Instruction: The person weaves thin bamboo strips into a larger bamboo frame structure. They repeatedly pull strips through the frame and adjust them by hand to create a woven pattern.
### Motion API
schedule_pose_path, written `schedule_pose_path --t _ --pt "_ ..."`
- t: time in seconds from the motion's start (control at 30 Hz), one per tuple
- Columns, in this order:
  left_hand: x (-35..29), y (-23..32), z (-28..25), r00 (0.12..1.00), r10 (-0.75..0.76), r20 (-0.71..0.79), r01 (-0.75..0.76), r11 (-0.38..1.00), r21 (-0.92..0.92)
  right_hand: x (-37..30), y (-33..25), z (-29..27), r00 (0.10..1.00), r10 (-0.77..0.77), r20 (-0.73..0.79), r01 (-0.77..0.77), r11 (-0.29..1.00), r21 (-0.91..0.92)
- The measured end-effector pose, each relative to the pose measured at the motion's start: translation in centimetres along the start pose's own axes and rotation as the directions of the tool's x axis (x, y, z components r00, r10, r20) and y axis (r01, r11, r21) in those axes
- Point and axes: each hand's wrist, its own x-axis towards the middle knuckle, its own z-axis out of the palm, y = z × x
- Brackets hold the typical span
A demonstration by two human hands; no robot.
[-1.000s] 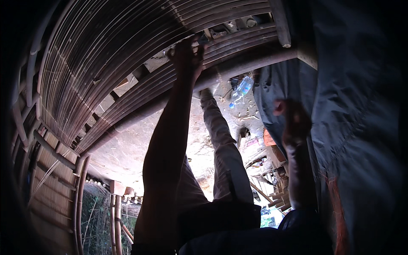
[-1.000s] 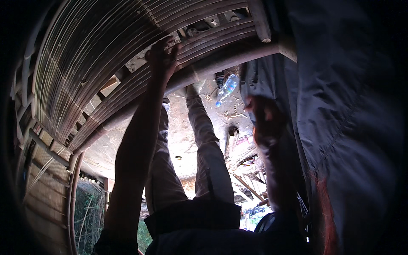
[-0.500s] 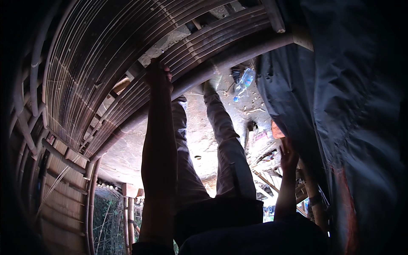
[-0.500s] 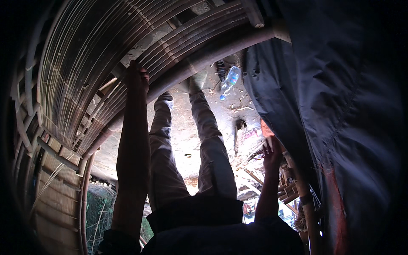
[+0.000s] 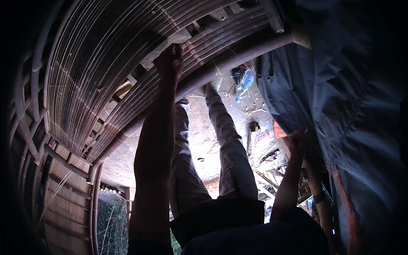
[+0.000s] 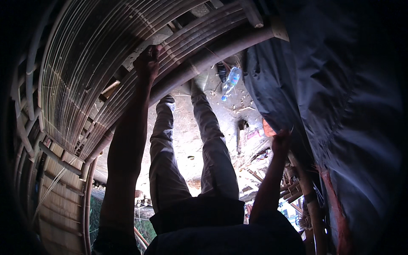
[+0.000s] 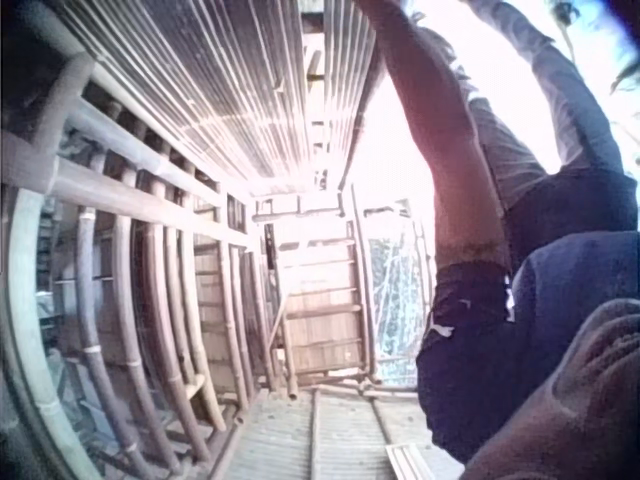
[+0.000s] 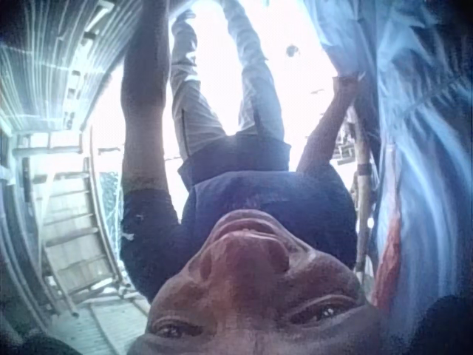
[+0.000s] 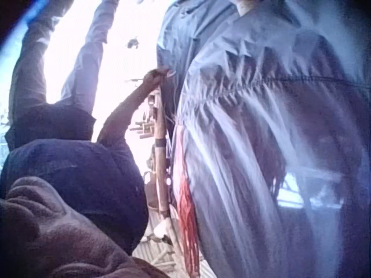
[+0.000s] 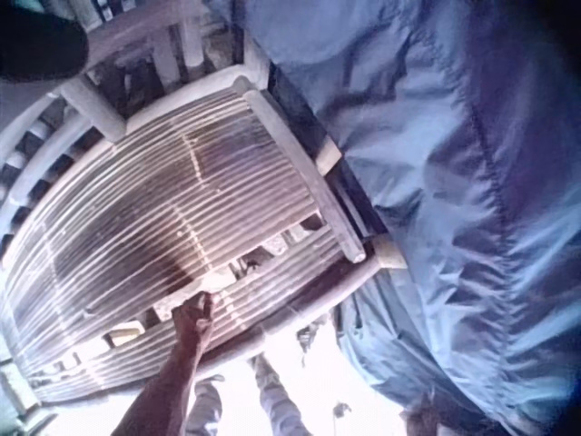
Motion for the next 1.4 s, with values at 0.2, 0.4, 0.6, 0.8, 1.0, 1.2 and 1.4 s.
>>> schedule_pose_path --t 0.2,0.4,0.6,0.8,1.0,1.2,1.4 --pt "2.0 0.2 0.7 0.974 0.071 0.215 -0.025 0.977 -0.21 21.7 -28.0 1.6 0.935 0.051 -0.352 0.171 0.803 0.571" --pt "2.3 -0.5 1.0 0.961 0.106 0.255 -0.036 0.964 -0.263 30.4 -44.0 6.3 0.999 -0.011 0.039 0.011 1.0 0.009" --pt "5.2 2.0 1.6 0.932 0.2 0.3 -0.191 0.98 -0.061 30.2 -45.4 7.4 0.76 -0.424 0.492 0.203 0.875 0.44" --pt "8.1 4.3 6.6 0.907 -0.058 0.418 0.054 0.998 0.022 31.6 -46.2 5.4 0.588 -0.177 0.789 -0.418 0.769 0.484" --pt "7.8 7.0 4.2 0.857 -0.332 0.395 0.374 0.927 -0.032 31.6 -44.9 5.7 0.665 -0.164 0.728 -0.437 0.706 0.558" --pt "6.4 8.5 2.3 0.856 -0.489 0.169 0.493 0.87 0.023 31.1 -44.2 7.2 0.837 -0.363 0.409 0.047 0.792 0.608" --pt "2.4 3.2 0.7 0.905 0.204 -0.373 -0.376 0.792 -0.481 25.3 -38.9 -4.3 0.854 -0.478 0.204 0.498 0.865 -0.056"
